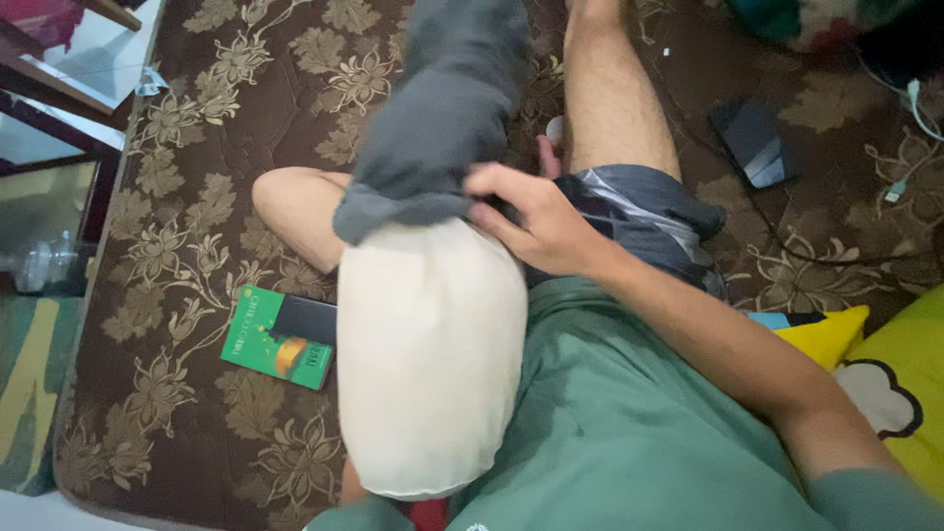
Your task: The person stuffs a white pillow-like object into a gray garment by hand, pulling the fabric over the object and adjusting it until it is fully enclosed.
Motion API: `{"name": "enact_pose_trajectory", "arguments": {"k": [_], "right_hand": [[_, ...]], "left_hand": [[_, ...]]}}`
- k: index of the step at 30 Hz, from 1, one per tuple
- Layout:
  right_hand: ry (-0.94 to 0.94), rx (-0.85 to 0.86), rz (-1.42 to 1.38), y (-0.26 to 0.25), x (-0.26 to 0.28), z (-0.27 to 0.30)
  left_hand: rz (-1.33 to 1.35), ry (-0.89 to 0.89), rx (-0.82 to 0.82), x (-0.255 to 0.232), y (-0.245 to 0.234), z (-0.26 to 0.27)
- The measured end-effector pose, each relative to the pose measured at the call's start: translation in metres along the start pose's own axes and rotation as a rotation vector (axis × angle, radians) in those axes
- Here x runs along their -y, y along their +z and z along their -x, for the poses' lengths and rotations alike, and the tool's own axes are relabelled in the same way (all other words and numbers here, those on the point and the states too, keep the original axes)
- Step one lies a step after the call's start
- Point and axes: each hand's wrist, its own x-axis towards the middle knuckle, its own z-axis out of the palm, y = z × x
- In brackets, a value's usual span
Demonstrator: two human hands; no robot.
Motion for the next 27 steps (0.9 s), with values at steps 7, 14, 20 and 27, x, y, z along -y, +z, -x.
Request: {"name": "enact_pose_trajectory", "arguments": {"k": [7, 14, 20, 27], "right_hand": [[-0.235, 0.239, 0.246, -0.059, 0.041, -0.079], [-0.457, 0.035, 0.637, -0.068, 0.028, -0.025], [0.018, 0.066, 0.150, -0.018, -0.008, 0.006], [0.287, 0.104, 0.220, -0.041, -0.039, 0.023]], "left_hand": [[0.102, -0.027, 0.353, -0.008, 0.084, -0.014], [-0.333, -0.432, 0.413, -0.078, -0.043, -0.012], [-0.160, 0.086, 0.057, -0.118, 0.038, -0.032], [-0.352, -0.071, -0.113, -0.098, 0.064, -0.038]]}}
